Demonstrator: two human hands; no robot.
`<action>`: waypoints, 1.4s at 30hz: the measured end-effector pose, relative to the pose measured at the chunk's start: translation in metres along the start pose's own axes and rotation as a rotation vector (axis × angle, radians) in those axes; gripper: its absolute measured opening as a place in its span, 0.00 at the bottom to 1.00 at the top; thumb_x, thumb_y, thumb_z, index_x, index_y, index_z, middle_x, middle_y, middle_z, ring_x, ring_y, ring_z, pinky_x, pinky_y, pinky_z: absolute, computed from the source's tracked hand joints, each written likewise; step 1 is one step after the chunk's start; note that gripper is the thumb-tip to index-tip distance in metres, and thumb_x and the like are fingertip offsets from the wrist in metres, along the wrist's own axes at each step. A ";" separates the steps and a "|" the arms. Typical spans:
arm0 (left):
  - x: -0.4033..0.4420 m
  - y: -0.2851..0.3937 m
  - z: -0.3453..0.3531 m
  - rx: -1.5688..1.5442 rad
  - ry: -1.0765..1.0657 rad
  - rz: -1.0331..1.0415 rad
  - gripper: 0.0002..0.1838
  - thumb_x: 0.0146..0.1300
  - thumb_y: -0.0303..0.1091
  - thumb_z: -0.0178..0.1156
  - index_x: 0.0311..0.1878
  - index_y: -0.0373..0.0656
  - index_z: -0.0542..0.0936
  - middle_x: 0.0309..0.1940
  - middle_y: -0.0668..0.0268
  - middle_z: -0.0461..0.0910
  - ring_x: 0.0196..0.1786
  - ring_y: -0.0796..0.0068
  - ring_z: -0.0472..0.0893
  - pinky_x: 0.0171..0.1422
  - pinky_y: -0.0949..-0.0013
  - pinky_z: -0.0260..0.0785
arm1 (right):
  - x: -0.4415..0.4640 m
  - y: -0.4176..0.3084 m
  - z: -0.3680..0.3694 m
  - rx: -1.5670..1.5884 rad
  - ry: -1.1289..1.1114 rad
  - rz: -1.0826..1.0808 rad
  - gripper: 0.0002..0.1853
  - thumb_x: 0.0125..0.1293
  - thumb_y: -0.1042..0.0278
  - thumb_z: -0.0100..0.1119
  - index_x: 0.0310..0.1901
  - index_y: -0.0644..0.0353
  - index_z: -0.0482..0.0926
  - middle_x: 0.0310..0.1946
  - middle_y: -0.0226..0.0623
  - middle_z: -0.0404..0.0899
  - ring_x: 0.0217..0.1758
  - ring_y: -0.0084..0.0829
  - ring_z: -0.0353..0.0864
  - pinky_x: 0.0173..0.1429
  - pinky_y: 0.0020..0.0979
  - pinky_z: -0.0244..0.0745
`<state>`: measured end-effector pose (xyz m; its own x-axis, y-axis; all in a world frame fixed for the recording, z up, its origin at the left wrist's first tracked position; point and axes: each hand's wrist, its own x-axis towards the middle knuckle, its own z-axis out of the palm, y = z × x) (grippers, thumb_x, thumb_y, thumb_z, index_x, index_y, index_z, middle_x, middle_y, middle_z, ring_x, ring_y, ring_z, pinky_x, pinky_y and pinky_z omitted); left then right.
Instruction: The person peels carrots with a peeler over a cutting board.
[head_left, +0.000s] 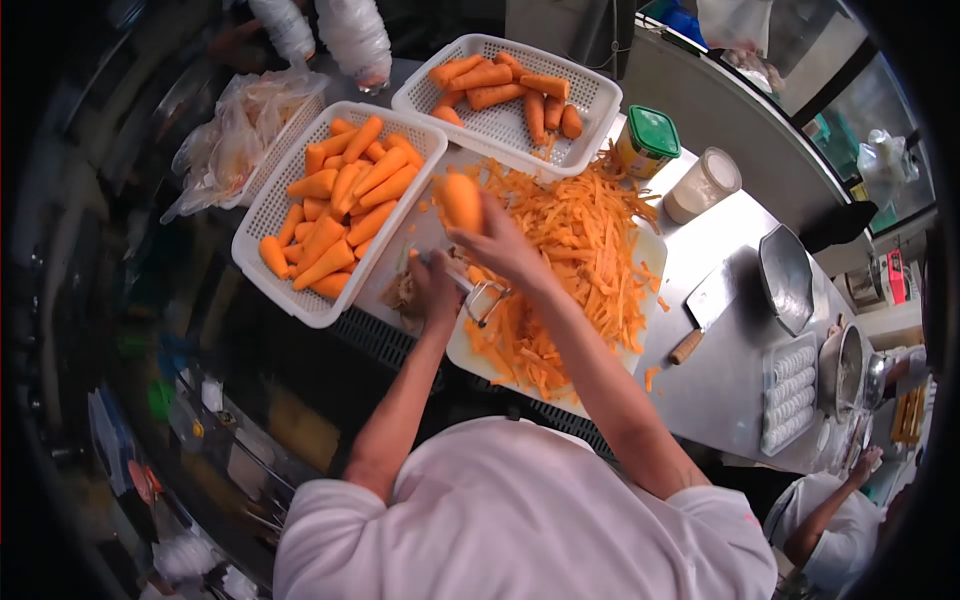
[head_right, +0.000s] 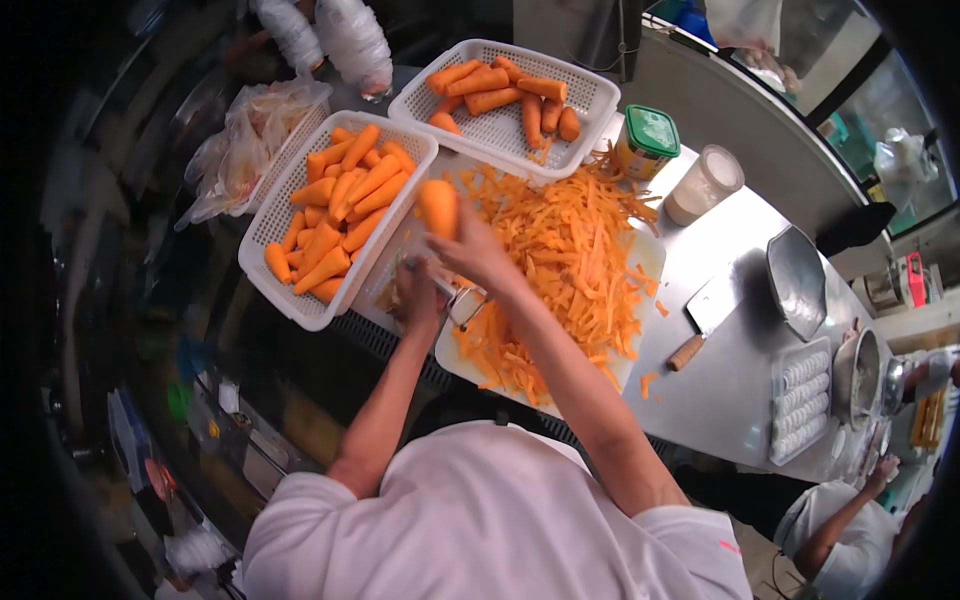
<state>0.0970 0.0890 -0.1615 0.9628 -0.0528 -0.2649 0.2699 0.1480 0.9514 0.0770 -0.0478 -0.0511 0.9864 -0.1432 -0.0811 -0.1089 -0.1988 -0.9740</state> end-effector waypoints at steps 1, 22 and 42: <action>-0.006 0.005 -0.008 -0.012 0.024 -0.041 0.13 0.75 0.41 0.51 0.48 0.41 0.65 0.26 0.63 0.76 0.19 0.75 0.73 0.23 0.71 0.67 | 0.021 -0.007 0.017 0.157 -0.084 0.025 0.40 0.66 0.62 0.63 0.74 0.60 0.52 0.55 0.51 0.76 0.51 0.37 0.83 0.49 0.34 0.82; -0.029 0.034 -0.097 0.455 -0.548 -0.197 0.06 0.62 0.26 0.66 0.40 0.35 0.80 0.34 0.62 0.84 0.30 0.79 0.82 0.32 0.75 0.75 | 0.306 0.118 -0.163 -0.508 0.104 0.681 0.23 0.68 0.52 0.61 0.55 0.62 0.74 0.44 0.40 0.83 0.47 0.39 0.86 0.47 0.37 0.83; -0.050 0.128 0.084 0.406 -0.561 0.784 0.20 0.72 0.29 0.55 0.64 0.35 0.74 0.31 0.52 0.82 0.30 0.63 0.83 0.36 0.63 0.72 | -0.019 0.045 -0.101 1.093 0.510 -0.003 0.27 0.76 0.39 0.45 0.56 0.56 0.75 0.40 0.36 0.81 0.39 0.30 0.83 0.38 0.32 0.81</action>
<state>0.0826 0.0274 -0.0132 0.6952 -0.5515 0.4609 -0.5520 0.0010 0.8338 0.0413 -0.1522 -0.0718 0.7976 -0.5593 -0.2259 0.2981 0.6911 -0.6584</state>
